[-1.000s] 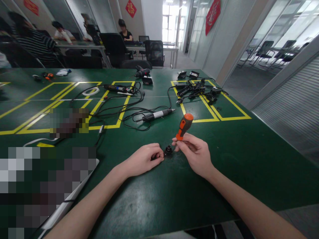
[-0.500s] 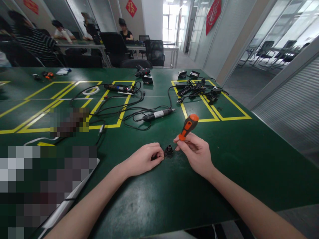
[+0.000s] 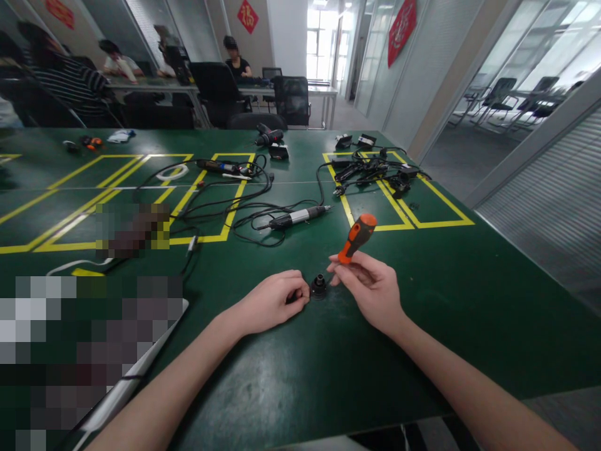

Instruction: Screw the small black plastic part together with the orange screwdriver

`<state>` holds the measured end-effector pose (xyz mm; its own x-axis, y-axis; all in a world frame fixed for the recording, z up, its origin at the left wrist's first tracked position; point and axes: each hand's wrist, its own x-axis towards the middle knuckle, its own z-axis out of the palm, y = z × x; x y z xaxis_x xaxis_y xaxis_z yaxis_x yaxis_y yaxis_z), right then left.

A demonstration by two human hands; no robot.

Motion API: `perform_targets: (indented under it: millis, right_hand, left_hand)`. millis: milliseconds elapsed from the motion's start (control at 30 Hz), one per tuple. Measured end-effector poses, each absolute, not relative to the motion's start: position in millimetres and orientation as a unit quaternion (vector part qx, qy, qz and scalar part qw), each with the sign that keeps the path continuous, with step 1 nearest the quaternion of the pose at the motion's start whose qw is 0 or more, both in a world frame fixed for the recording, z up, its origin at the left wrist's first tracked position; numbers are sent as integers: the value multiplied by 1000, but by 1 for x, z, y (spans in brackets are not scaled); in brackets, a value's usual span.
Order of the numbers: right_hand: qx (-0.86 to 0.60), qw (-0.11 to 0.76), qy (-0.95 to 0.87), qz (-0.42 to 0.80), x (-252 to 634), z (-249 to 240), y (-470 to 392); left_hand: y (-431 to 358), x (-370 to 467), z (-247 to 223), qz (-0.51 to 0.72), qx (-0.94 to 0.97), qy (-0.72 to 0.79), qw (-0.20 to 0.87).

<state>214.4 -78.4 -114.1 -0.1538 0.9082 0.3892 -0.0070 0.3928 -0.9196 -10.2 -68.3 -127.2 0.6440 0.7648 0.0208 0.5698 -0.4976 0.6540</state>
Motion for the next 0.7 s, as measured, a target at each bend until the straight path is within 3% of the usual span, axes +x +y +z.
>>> perform_targets:
  millis: [233, 700]
  right_hand:
    - [-366, 543, -663, 362, 214, -113, -80]
    - [-351, 550, -621, 434, 212, -111, -82]
  left_hand:
    - [-69, -7, -129, 183, 838, 411, 308]
    - [-68, -7, -132, 240, 822, 418, 303]
